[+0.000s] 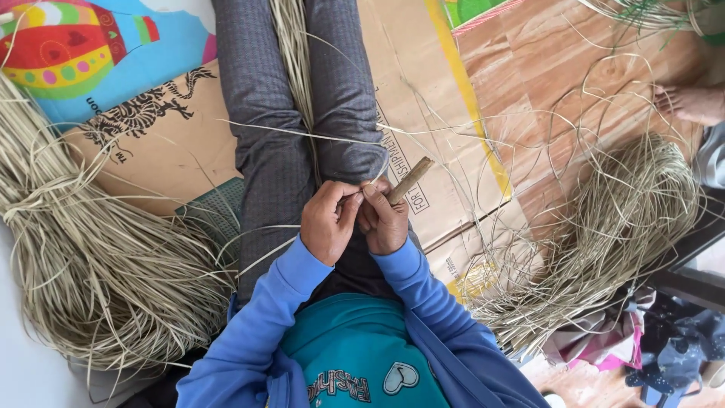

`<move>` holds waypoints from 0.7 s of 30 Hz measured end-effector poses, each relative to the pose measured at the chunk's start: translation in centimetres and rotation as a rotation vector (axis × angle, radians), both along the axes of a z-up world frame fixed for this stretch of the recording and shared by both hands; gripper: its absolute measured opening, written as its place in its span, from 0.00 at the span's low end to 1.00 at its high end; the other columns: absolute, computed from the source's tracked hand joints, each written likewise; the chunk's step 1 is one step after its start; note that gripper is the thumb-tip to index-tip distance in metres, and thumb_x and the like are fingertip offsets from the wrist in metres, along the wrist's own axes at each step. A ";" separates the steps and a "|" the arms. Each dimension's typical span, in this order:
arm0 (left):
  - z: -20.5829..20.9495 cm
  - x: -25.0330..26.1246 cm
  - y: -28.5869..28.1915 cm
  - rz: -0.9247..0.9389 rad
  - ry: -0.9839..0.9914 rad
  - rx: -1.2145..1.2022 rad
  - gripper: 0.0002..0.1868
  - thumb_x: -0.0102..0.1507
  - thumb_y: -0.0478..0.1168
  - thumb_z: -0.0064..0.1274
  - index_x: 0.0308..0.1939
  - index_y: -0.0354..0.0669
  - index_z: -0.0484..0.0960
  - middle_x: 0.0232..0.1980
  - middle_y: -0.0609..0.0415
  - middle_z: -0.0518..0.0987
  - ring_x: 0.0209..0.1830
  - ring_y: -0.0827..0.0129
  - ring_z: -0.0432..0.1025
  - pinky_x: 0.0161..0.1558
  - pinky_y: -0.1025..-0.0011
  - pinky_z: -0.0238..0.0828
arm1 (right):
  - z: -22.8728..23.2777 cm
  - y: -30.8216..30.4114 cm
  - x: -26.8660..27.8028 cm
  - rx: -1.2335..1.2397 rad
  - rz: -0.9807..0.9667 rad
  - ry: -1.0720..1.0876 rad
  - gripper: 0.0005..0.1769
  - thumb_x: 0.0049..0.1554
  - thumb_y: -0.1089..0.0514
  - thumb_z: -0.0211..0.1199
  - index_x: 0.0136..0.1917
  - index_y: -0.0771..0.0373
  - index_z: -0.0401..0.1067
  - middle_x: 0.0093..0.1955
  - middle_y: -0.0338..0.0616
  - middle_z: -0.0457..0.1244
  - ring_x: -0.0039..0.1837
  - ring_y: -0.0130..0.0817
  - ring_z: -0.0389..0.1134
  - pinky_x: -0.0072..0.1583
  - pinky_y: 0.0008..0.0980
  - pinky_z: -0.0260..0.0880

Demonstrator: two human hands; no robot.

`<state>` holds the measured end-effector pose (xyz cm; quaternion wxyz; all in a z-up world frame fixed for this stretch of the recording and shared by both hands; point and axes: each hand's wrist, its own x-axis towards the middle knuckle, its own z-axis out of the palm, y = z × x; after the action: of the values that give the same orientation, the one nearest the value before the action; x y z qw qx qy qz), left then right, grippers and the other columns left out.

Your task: Weaving long strips of dried grass or straw into a mat or similar object using a small wooden tool for tension.

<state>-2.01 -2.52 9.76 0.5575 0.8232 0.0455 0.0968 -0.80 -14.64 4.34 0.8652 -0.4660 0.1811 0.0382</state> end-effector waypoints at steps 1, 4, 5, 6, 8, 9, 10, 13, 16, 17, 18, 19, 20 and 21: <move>0.3 0.1 0.1 -0.011 -0.002 -0.001 0.05 0.69 0.41 0.58 0.44 0.46 0.84 0.33 0.53 0.79 0.32 0.56 0.80 0.29 0.64 0.80 | 0.5 -0.2 0.2 -0.001 -0.011 -0.002 0.03 0.59 0.65 0.64 0.45 0.66 0.77 0.14 0.41 0.46 0.16 0.30 0.49 0.22 0.23 0.50; 0.9 0.5 0.2 -0.038 -0.012 0.045 0.03 0.68 0.42 0.58 0.42 0.51 0.84 0.32 0.59 0.78 0.29 0.60 0.78 0.28 0.66 0.78 | 1.9 -1.8 1.0 0.028 -0.073 -0.036 0.02 0.59 0.65 0.64 0.45 0.65 0.76 0.15 0.40 0.47 0.16 0.29 0.49 0.23 0.22 0.50; 1.0 0.5 0.3 -0.062 0.013 0.027 0.04 0.68 0.44 0.59 0.41 0.51 0.85 0.32 0.59 0.78 0.29 0.61 0.78 0.28 0.67 0.78 | 2.2 -2.7 1.4 0.012 -0.121 -0.062 0.03 0.59 0.65 0.62 0.46 0.63 0.76 0.15 0.38 0.45 0.17 0.26 0.48 0.23 0.22 0.50; 1.1 0.6 0.5 -0.084 0.036 0.010 0.05 0.68 0.45 0.60 0.40 0.52 0.85 0.32 0.60 0.79 0.30 0.61 0.79 0.29 0.68 0.78 | 2.5 -3.6 1.8 -0.002 -0.167 -0.087 0.04 0.59 0.65 0.61 0.47 0.62 0.76 0.16 0.36 0.44 0.17 0.24 0.46 0.23 0.22 0.50; 0.2 0.7 0.7 -0.075 0.060 -0.028 0.05 0.68 0.44 0.59 0.39 0.50 0.85 0.32 0.57 0.79 0.27 0.60 0.77 0.27 0.67 0.75 | 4.4 -4.7 2.7 -0.149 -0.161 -0.068 0.12 0.64 0.56 0.56 0.51 0.67 0.75 0.29 0.45 0.52 0.19 0.24 0.48 0.23 0.24 0.54; -0.3 0.6 0.8 -0.059 0.085 -0.067 0.05 0.68 0.43 0.59 0.39 0.49 0.85 0.31 0.54 0.80 0.25 0.59 0.75 0.25 0.67 0.72 | 5.3 -5.3 3.1 -0.296 -0.147 -0.046 0.24 0.68 0.47 0.51 0.55 0.72 0.74 0.42 0.53 0.59 0.21 0.23 0.51 0.22 0.26 0.58; -0.6 0.6 0.8 -0.063 0.087 -0.067 0.05 0.68 0.43 0.59 0.39 0.49 0.85 0.31 0.54 0.80 0.25 0.59 0.75 0.25 0.67 0.72 | 5.2 -5.8 2.7 -0.296 -0.151 -0.044 0.24 0.68 0.47 0.51 0.55 0.72 0.74 0.42 0.53 0.59 0.21 0.23 0.51 0.22 0.26 0.58; -1.1 0.7 0.7 -0.064 0.106 -0.056 0.05 0.67 0.43 0.61 0.38 0.48 0.85 0.31 0.54 0.80 0.24 0.59 0.75 0.23 0.67 0.71 | 5.8 -6.4 2.1 -0.543 -0.034 -0.151 0.40 0.70 0.37 0.33 0.43 0.71 0.75 0.18 0.52 0.54 0.20 0.43 0.64 0.24 0.30 0.64; -0.2 0.9 0.4 -0.110 0.111 -0.045 0.04 0.67 0.42 0.61 0.37 0.49 0.85 0.31 0.56 0.81 0.23 0.62 0.75 0.23 0.70 0.71 | 7.6 -4.9 2.0 -0.792 0.092 -0.346 0.38 0.68 0.40 0.36 0.39 0.66 0.78 0.28 0.53 0.66 0.30 0.45 0.70 0.43 0.34 0.68; 0.3 0.9 0.4 -0.120 0.107 -0.010 0.03 0.66 0.42 0.62 0.37 0.50 0.86 0.30 0.57 0.81 0.23 0.62 0.74 0.22 0.69 0.71 | 8.1 -4.4 2.3 -0.918 0.107 -0.458 0.33 0.68 0.43 0.38 0.41 0.63 0.78 0.32 0.50 0.67 0.38 0.45 0.67 0.50 0.37 0.67; 0.7 0.9 0.4 -0.131 0.105 0.024 0.03 0.65 0.41 0.62 0.36 0.52 0.86 0.30 0.59 0.80 0.22 0.63 0.74 0.22 0.68 0.71 | 8.6 -3.9 2.5 -1.045 0.125 -0.569 0.28 0.68 0.47 0.40 0.43 0.61 0.79 0.37 0.48 0.68 0.46 0.44 0.63 0.56 0.40 0.65; 0.8 0.8 0.5 -0.138 0.105 0.024 0.03 0.65 0.41 0.62 0.36 0.52 0.86 0.30 0.59 0.80 0.22 0.63 0.74 0.22 0.68 0.71 | 8.8 -3.8 2.8 -1.047 0.118 -0.564 0.28 0.68 0.47 0.40 0.43 0.61 0.79 0.37 0.48 0.68 0.46 0.44 0.63 0.56 0.40 0.65; 0.9 0.9 0.6 -0.156 0.076 0.069 0.02 0.64 0.41 0.62 0.36 0.53 0.86 0.30 0.60 0.80 0.24 0.62 0.75 0.23 0.67 0.72 | 9.1 -3.8 3.1 -1.060 0.145 -0.634 0.17 0.68 0.48 0.43 0.46 0.58 0.67 0.38 0.47 0.68 0.45 0.45 0.68 0.59 0.45 0.65; 1.1 0.9 0.7 -0.174 0.046 0.114 0.02 0.64 0.41 0.62 0.36 0.53 0.85 0.30 0.61 0.79 0.26 0.61 0.76 0.24 0.67 0.73 | 9.4 -3.7 3.4 -1.072 0.172 -0.704 0.10 0.69 0.50 0.46 0.49 0.56 0.56 0.39 0.45 0.68 0.44 0.46 0.72 0.61 0.49 0.64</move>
<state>-1.11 -1.87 10.81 0.5150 0.8564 -0.0191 0.0317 2.65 -18.32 13.73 0.5141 -0.8308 -0.1576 -0.1435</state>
